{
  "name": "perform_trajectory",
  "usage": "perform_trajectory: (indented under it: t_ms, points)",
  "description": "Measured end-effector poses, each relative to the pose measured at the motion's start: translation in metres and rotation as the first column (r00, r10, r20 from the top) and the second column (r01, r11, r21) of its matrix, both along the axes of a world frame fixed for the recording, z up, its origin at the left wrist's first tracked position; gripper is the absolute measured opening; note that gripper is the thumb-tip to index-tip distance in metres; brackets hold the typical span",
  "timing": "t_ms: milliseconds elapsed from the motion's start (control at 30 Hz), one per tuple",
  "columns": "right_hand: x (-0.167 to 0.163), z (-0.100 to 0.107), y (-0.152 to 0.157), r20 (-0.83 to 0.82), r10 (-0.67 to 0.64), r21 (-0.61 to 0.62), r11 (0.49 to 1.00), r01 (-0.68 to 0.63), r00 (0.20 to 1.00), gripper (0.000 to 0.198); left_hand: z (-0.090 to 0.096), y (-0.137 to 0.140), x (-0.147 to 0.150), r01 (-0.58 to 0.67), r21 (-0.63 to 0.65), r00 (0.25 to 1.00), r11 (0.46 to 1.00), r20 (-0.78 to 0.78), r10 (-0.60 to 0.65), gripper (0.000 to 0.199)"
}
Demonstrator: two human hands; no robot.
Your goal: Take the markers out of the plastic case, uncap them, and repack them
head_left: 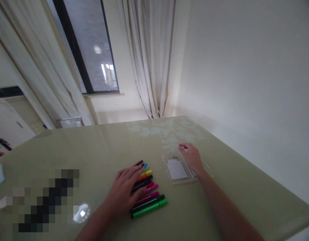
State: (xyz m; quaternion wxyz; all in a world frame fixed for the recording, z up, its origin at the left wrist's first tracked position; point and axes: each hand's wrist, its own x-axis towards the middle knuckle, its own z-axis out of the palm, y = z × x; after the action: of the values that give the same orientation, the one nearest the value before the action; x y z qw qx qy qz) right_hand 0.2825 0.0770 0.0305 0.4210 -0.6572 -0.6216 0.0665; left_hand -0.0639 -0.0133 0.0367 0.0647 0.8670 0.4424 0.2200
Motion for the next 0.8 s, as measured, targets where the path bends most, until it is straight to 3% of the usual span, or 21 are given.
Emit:
perform_trajectory:
  t_ms: [67, 133, 367, 633, 800]
  points:
    - [0.005, -0.003, 0.0, 0.088, -0.038, -0.051, 0.998, 0.042, 0.995, 0.028, 0.001, -0.013, 0.014, 0.172, 0.006, 0.983, 0.985, -0.067, -0.171, 0.073]
    - [0.005, -0.006, -0.001, 0.138, -0.032, -0.108, 0.993, 0.047, 0.99, 0.027, -0.003, -0.02, 0.022, 0.231, 0.011, 0.966, 0.973, -0.121, -0.228, 0.079]
    - [-0.013, -0.008, -0.007, 0.232, 0.06, -0.174, 0.985, -0.02, 0.971, 0.023, -0.024, -0.002, 0.008, 0.07, 0.058, 0.983, 0.996, -0.176, -0.059, 0.061]
    - [-0.04, 0.001, -0.019, 0.234, 0.204, -0.259, 0.955, -0.141, 0.951, 0.023, -0.018, 0.006, 0.005, 0.044, 0.043, 0.998, 0.998, -0.036, -0.042, 0.03]
    - [-0.049, 0.002, -0.023, 0.204, 0.24, -0.285, 0.942, -0.177, 0.949, 0.02, -0.011, 0.005, 0.005, -0.034, -0.022, 0.998, 0.999, 0.044, 0.035, 0.023]
